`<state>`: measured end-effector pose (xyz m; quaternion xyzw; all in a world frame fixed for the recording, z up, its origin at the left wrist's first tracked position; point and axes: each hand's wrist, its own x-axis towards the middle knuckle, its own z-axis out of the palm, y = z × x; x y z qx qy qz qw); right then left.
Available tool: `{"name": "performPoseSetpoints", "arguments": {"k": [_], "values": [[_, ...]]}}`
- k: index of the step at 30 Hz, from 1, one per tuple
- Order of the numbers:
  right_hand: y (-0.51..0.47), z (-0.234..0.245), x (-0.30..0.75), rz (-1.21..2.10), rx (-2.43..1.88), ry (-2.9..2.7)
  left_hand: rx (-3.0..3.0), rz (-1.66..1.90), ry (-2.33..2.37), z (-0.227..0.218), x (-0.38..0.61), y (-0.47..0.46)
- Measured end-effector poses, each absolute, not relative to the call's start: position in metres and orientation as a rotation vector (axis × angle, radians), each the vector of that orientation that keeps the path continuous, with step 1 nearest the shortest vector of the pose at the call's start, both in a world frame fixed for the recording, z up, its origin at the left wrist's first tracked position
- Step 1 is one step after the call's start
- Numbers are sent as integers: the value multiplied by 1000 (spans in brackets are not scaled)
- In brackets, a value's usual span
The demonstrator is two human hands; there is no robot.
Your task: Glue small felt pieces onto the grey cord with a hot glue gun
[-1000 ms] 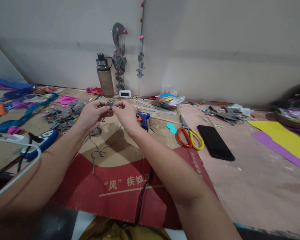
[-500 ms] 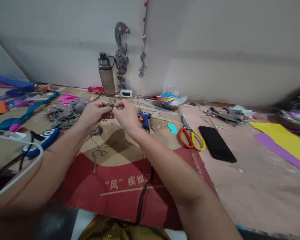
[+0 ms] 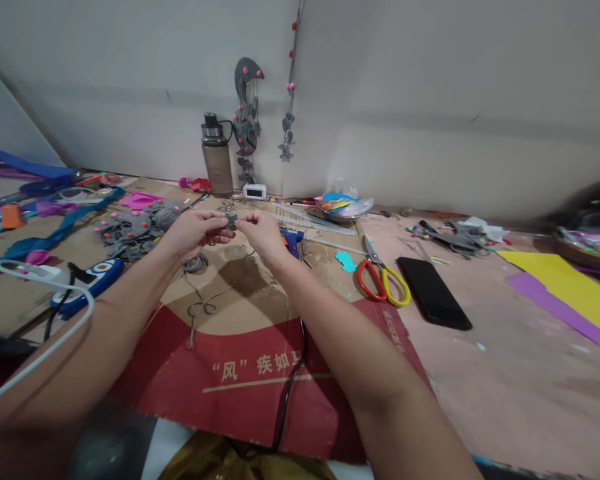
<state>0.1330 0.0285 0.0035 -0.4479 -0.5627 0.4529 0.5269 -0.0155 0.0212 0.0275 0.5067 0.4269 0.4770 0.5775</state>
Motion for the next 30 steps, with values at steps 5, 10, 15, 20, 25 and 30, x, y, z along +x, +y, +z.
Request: {"name": "performPoseSetpoints", "arguments": {"k": [5,10,15,20,25,30], "values": [[26,4,130,1164,-1054,-1310,1158,1189,1013,27,-15,21],[28,2,130,1151,-1013,-1322,1122,1211,1002,31,-12,18],[31,0,131,1096,-1017,-1314,1151,1178,1010,31,-11,18],[32,0,131,1038,-1035,-1356,1252,1188,1032,25,-13,21],[28,1,130,880,-1074,-1451,1279,1363,1056,23,-14,23],[25,4,130,729,-1054,-1544,1252,1392,1030,23,-13,23]]}}
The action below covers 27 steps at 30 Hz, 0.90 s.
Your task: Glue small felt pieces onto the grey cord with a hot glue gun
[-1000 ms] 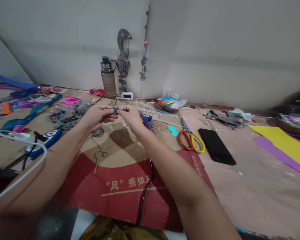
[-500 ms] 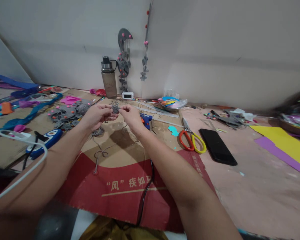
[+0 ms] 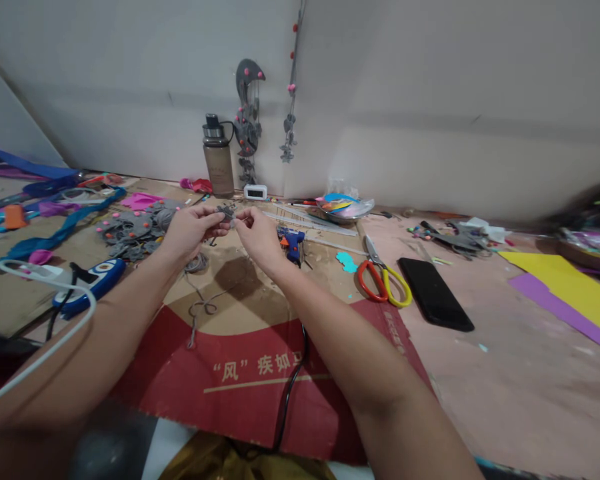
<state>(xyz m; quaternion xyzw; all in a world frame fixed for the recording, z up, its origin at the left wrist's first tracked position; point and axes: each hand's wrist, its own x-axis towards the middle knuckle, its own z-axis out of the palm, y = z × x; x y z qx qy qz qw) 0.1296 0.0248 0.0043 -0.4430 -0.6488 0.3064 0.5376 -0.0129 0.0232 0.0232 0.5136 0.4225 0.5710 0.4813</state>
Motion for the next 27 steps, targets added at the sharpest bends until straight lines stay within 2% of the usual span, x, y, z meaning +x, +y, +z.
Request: {"name": "performPoseSetpoints", "arguments": {"k": [7,13,16,21,24,27], "values": [[21,5,128,650,-1047,-1667,1202,1396,1051,26,-15,23],[11,17,137,453,-1111,-1889,1138,1413,1038,26,-19,27],[12,19,159,291,-1239,-1828,1103,1420,1047,25,-21,28],[14,-2,198,-82,-1777,-1808,1090,1438,1034,23,-23,31],[12,-18,207,30,-1993,-1859,1057,1467,1043,21,-24,32],[14,-27,210,377,-1940,-1777,1025,1518,1066,21,-24,32]]}}
